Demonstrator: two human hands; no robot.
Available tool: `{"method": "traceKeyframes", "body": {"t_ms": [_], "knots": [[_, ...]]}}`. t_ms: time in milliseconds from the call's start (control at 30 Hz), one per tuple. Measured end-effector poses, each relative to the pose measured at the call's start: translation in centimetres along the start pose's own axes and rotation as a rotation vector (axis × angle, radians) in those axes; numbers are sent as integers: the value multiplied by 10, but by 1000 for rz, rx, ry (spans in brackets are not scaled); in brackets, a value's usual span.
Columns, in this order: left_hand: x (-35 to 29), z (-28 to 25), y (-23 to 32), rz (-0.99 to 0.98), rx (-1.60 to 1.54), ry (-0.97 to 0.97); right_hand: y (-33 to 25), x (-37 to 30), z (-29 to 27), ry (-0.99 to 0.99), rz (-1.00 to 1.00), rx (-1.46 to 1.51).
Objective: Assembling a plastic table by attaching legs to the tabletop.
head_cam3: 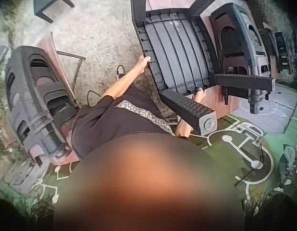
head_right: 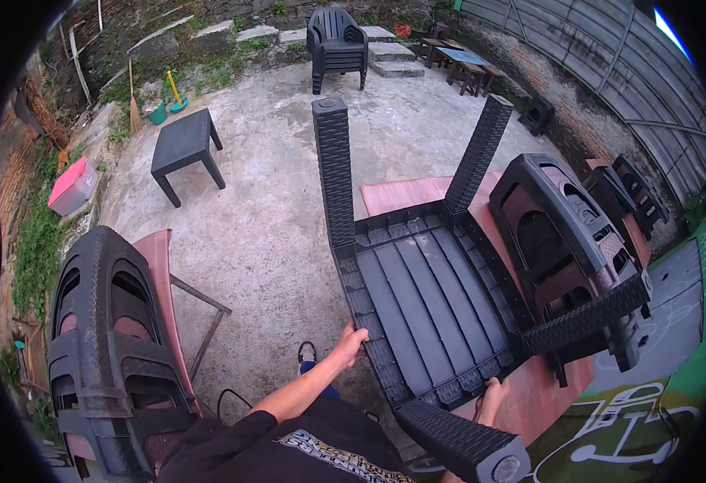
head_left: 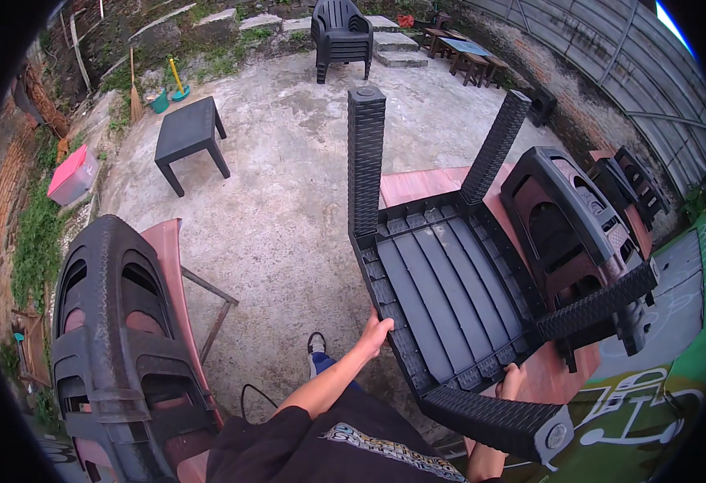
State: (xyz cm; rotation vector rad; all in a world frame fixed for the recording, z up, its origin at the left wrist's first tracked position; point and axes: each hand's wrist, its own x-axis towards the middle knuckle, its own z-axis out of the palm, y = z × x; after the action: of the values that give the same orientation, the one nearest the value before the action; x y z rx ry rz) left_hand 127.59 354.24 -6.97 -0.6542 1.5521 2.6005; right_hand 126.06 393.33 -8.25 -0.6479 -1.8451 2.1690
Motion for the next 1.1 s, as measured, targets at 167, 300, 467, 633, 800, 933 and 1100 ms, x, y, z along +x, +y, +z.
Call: {"method": "traceKeyframes", "body": {"t_ms": [167, 300, 467, 633, 800, 933, 1100], "knots": [[24, -20, 95, -68, 16, 5, -50, 20, 77, 146, -199, -543], [46, -32, 140, -135, -22, 2, -85, 30, 114, 52, -317, -481], [111, -54, 237, -115, -26, -30, -151, 38, 263, -54, -508, -288], [171, -47, 290, -172, 7, -20, -184, 62, 320, -156, -656, -127], [260, -44, 340, -244, 43, -95, -186, 132, 388, 83, -391, -153], [329, -45, 380, -283, -1, -73, -220, 167, 468, 109, -332, -352], [426, -32, 416, -418, 19, -79, -251, 241, 539, 112, -289, -588]]}}
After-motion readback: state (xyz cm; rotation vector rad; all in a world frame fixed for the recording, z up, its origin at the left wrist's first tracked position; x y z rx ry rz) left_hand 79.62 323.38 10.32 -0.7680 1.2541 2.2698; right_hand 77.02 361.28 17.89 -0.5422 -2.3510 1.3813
